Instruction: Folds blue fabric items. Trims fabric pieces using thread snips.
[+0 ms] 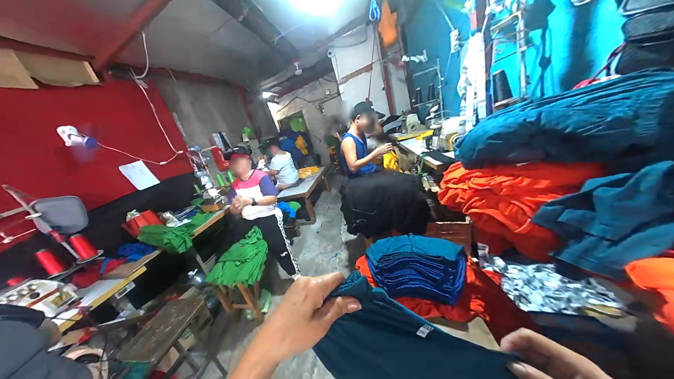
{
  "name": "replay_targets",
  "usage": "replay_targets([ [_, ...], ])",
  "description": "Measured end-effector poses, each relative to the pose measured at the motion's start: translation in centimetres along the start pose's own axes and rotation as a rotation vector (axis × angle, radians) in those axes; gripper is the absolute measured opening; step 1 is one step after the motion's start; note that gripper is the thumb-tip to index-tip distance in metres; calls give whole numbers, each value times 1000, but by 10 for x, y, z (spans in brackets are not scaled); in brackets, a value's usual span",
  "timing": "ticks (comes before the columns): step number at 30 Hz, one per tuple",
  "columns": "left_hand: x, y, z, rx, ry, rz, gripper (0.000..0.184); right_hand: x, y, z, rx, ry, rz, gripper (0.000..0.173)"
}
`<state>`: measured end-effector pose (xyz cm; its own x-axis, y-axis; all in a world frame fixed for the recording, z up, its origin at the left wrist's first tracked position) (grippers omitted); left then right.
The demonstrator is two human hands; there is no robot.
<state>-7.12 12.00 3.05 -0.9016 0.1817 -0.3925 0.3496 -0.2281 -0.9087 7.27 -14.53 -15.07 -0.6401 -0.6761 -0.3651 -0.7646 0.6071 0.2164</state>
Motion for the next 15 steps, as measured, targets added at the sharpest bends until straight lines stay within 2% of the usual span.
replay_targets([
  [3, -19, 17, 9, -20, 24, -28, 35, -6, 7, -13, 12, -78, 46, 29],
  [8, -57, 68, 56, -95, 218, -132, 30, -22, 34, -39, 115, -245, 78, 43],
  [11, -70, 82, 81, -99, 279, -171, 22, -27, 42, -48, 269, -249, 44, 37],
  [13, -73, 85, 83, -89, 302, -210, 23, -27, 39, -47, 312, -220, 1, 35],
  [15, -71, 90, 77, -30, 318, -324, 24, -27, 37, -45, 298, -222, -61, 33],
])
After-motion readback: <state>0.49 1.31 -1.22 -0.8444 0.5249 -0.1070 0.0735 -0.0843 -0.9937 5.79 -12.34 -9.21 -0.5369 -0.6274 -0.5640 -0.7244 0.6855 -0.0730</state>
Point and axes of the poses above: each hand's wrist, its own x-axis away from the middle knuckle, its own y-axis out of the palm, z = x × y, the point moved 6 cm from there along -x, towards the middle knuckle, and after that the axes turned 15 degrees about -x, right-handed, at the moved point
